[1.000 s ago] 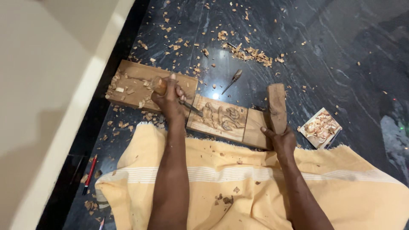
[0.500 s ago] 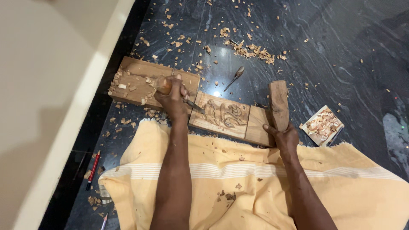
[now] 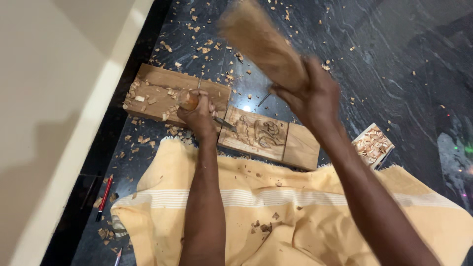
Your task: The person carves a wooden block using a chisel and wooden mallet. They repeatedly strike the chisel to remove wood shavings and shape the surface of the block.
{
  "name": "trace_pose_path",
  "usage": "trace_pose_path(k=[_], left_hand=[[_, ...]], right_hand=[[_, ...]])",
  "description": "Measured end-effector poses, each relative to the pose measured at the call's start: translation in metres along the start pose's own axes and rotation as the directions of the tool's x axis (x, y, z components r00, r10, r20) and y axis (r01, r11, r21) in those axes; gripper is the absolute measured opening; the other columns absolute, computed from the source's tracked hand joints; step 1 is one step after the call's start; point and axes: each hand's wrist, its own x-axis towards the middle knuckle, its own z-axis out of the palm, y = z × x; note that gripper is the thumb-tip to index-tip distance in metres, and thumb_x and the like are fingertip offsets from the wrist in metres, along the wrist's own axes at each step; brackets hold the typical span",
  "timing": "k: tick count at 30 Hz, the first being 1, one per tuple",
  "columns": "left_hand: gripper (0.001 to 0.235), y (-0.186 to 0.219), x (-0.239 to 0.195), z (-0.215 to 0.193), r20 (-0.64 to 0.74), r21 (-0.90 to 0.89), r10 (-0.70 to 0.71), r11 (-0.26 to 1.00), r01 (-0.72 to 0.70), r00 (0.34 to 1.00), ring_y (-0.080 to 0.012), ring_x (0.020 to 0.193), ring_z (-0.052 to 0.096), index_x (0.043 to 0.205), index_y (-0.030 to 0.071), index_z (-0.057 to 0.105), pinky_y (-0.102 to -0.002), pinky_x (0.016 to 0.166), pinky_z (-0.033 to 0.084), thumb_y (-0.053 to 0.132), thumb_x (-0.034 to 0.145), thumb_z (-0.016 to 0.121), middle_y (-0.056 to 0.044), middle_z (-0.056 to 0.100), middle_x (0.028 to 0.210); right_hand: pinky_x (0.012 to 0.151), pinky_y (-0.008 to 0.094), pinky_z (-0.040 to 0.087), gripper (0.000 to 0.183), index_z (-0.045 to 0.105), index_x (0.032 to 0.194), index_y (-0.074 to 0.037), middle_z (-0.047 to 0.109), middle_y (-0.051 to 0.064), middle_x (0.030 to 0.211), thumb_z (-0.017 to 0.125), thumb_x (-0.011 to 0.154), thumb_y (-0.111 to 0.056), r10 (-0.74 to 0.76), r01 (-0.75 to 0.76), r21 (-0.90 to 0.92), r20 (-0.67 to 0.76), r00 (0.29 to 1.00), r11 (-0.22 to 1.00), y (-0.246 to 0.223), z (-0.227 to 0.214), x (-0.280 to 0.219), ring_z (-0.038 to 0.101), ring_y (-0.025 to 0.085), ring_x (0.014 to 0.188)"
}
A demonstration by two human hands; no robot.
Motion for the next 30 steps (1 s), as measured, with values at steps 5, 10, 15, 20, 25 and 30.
trace_pose_path(k=[5,10,15,20,25,30], left_hand=[[0.023,-0.007,0.004,-0.005,-0.084,-0.027,-0.133,0.991,0.131,0.988,-0.0118,0.045,0.048,0.094,0.009,0.052,-0.027,0.039,0.037,-0.008,0.087,0.066,-0.005,0.054,0.06],[0.017,-0.018,0.013,-0.017,0.007,-0.102,-0.02,0.995,0.021,1.0,-0.0131,0.049,0.045,0.101,-0.001,0.055,-0.03,0.041,0.037,-0.01,0.09,0.064,-0.007,0.053,0.067],[0.023,-0.019,0.013,-0.019,-0.044,-0.168,-0.1,0.982,0.091,0.994,-0.0124,0.047,0.045,0.103,0.003,0.05,-0.029,0.041,0.038,-0.009,0.088,0.064,-0.007,0.055,0.068],[0.021,-0.013,0.008,-0.014,-0.063,-0.17,-0.107,0.981,0.095,0.992,-0.0123,0.046,0.045,0.1,0.004,0.051,-0.029,0.04,0.038,-0.009,0.088,0.062,-0.006,0.054,0.066],[0.018,-0.003,0.003,-0.009,-0.088,-0.006,-0.187,0.982,0.187,0.978,-0.0119,0.045,0.047,0.095,0.006,0.056,-0.028,0.039,0.037,-0.009,0.084,0.059,-0.005,0.054,0.063],[0.011,0.007,0.008,-0.007,-0.025,-0.231,-0.092,0.969,0.084,0.995,-0.0124,0.042,0.042,0.088,0.003,0.056,-0.03,0.038,0.037,-0.008,0.085,0.06,-0.005,0.049,0.058]], right_hand=[[0.048,0.039,0.055,0.027,0.065,0.11,-0.006,0.071,0.014,0.085,0.084,0.091,-0.001,-0.624,0.684,-0.212,0.288,0.726,0.698,-0.073,0.025,0.089,0.067,0.024,0.058],[0.053,0.041,0.055,0.025,0.066,0.099,-0.003,0.07,0.013,0.078,0.079,0.08,-0.012,-0.658,0.675,-0.102,0.157,0.737,0.731,-0.097,0.055,0.119,0.069,0.028,0.064],[0.052,0.041,0.053,0.01,0.067,0.097,-0.007,0.069,0.011,0.075,0.076,0.091,-0.007,-0.662,0.695,-0.185,0.211,0.719,0.695,-0.087,0.085,0.122,0.068,0.024,0.062],[0.041,0.038,0.046,0.008,0.068,0.092,-0.006,0.067,0.007,0.072,0.072,0.087,-0.002,-0.616,0.633,-0.141,0.148,0.774,0.761,-0.08,0.112,0.125,0.059,0.021,0.052],[0.047,0.035,0.05,0.014,0.067,0.093,-0.009,0.064,0.006,0.07,0.078,0.097,-0.017,-0.652,0.702,-0.199,0.266,0.71,0.684,-0.072,0.112,0.121,0.058,0.016,0.057],[0.053,0.035,0.057,0.037,0.07,0.115,-0.009,0.074,0.008,0.089,0.088,0.083,-0.017,-0.475,0.495,-0.193,0.146,0.868,0.847,-0.063,0.081,0.114,0.069,0.02,0.067]])
